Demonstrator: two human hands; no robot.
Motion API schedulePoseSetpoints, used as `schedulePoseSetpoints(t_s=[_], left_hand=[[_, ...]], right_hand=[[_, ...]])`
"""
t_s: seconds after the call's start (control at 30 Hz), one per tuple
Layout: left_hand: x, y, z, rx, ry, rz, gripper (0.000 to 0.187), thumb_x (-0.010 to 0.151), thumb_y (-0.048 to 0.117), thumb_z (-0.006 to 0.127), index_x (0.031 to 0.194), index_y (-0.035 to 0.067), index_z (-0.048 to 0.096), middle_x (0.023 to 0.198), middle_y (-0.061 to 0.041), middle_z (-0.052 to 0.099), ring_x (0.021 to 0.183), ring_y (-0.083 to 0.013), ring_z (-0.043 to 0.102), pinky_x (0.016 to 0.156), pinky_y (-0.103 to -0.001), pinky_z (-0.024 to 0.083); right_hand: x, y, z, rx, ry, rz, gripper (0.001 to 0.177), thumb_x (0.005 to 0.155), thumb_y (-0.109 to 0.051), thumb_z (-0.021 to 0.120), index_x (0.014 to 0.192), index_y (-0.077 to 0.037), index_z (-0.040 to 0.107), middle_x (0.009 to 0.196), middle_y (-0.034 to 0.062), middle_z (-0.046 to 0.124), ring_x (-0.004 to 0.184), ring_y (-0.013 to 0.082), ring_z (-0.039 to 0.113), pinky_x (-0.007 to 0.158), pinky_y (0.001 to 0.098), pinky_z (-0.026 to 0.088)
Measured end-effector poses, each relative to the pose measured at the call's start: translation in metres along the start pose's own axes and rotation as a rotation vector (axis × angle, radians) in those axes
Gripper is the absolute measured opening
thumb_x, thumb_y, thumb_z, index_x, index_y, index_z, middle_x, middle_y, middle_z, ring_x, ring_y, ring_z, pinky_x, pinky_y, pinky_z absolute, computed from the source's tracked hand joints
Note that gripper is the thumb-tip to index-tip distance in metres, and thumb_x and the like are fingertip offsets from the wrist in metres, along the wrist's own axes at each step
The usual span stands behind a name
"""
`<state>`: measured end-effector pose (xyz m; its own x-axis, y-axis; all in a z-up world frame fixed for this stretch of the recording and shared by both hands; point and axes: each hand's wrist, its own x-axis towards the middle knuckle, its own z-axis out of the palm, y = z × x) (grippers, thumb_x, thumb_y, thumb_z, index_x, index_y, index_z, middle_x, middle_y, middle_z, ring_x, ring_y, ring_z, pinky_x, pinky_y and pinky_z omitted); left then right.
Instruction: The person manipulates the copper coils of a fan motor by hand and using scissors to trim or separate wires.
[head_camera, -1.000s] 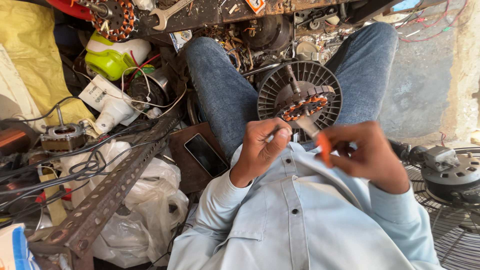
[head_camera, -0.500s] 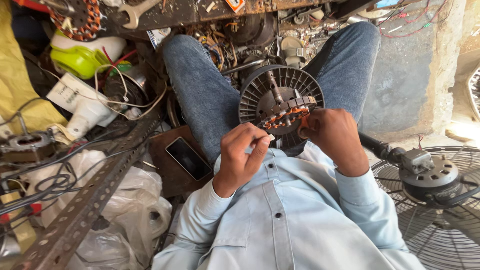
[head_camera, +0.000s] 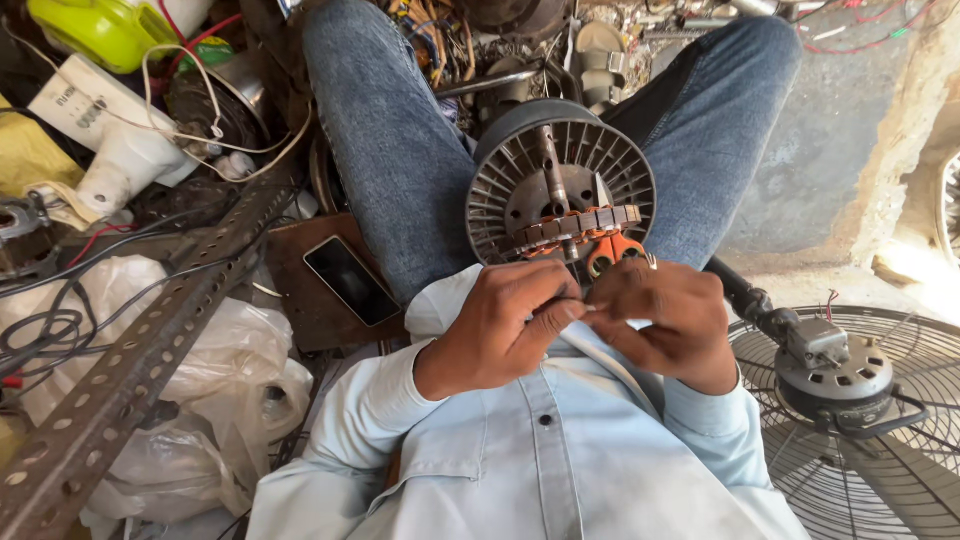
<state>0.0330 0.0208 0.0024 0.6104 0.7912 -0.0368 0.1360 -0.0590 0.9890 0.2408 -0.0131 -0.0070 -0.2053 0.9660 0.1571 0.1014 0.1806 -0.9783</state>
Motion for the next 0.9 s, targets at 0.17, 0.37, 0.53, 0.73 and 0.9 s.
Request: schedulePoseSetpoints(t_s=[0.17, 0.37, 0.53, 0.73, 0.9], left_hand=[[0.015, -0.003, -0.002, 0.160, 0.094, 0.099, 0.012, 0.100, 0.010, 0.069, 0.096, 0.000, 0.064, 0.086, -0.009, 0.065, 0.074, -0.0263, 0.064, 0.067, -0.038, 0.049], [0.035, -0.027, -0.005, 0.262, 0.276, 0.177, 0.023, 0.095, 0.011, 0.068, 0.113, -0.001, 0.058, 0.102, -0.013, 0.060, 0.090, -0.0282, 0.062, 0.081, -0.038, 0.050], [0.034, -0.039, -0.008, -0.077, 0.156, -0.091, 0.026, 0.091, 0.012, 0.071, 0.112, 0.000, 0.061, 0.095, -0.008, 0.056, 0.078, -0.0159, 0.060, 0.071, -0.029, 0.049], [0.045, -0.039, -0.019, -0.114, 0.009, -0.223, 0.018, 0.084, 0.010, 0.071, 0.098, 0.001, 0.063, 0.087, -0.005, 0.053, 0.071, -0.0126, 0.053, 0.065, -0.030, 0.042], [0.051, -0.042, -0.023, -0.155, -0.042, -0.212, 0.019, 0.080, 0.008, 0.071, 0.095, 0.001, 0.062, 0.084, -0.003, 0.053, 0.070, -0.0109, 0.051, 0.063, -0.029, 0.041]], right_hand=[[-0.005, 0.014, 0.000, -0.267, 0.213, -0.102, 0.022, 0.081, 0.008, 0.083, 0.085, 0.002, 0.063, 0.082, 0.0099, 0.070, 0.075, 0.0207, 0.074, 0.066, 0.0281, 0.058], [0.002, 0.020, 0.007, -0.498, 0.288, -0.100, 0.016, 0.084, 0.011, 0.082, 0.095, 0.002, 0.074, 0.095, 0.0158, 0.074, 0.088, 0.0272, 0.076, 0.073, 0.0314, 0.061], [0.006, 0.026, 0.009, -0.467, 0.295, -0.095, 0.016, 0.084, 0.011, 0.083, 0.094, 0.002, 0.074, 0.091, 0.0153, 0.072, 0.083, 0.0257, 0.073, 0.074, 0.0323, 0.059], [0.002, 0.033, 0.005, -0.357, 0.282, -0.021, 0.015, 0.080, 0.013, 0.079, 0.090, 0.002, 0.074, 0.088, 0.0137, 0.073, 0.079, 0.0230, 0.072, 0.068, 0.0290, 0.057], [0.000, 0.032, 0.000, -0.330, 0.245, 0.045, 0.018, 0.077, 0.014, 0.073, 0.089, 0.001, 0.074, 0.089, 0.0123, 0.074, 0.083, 0.0232, 0.074, 0.068, 0.0277, 0.057]])
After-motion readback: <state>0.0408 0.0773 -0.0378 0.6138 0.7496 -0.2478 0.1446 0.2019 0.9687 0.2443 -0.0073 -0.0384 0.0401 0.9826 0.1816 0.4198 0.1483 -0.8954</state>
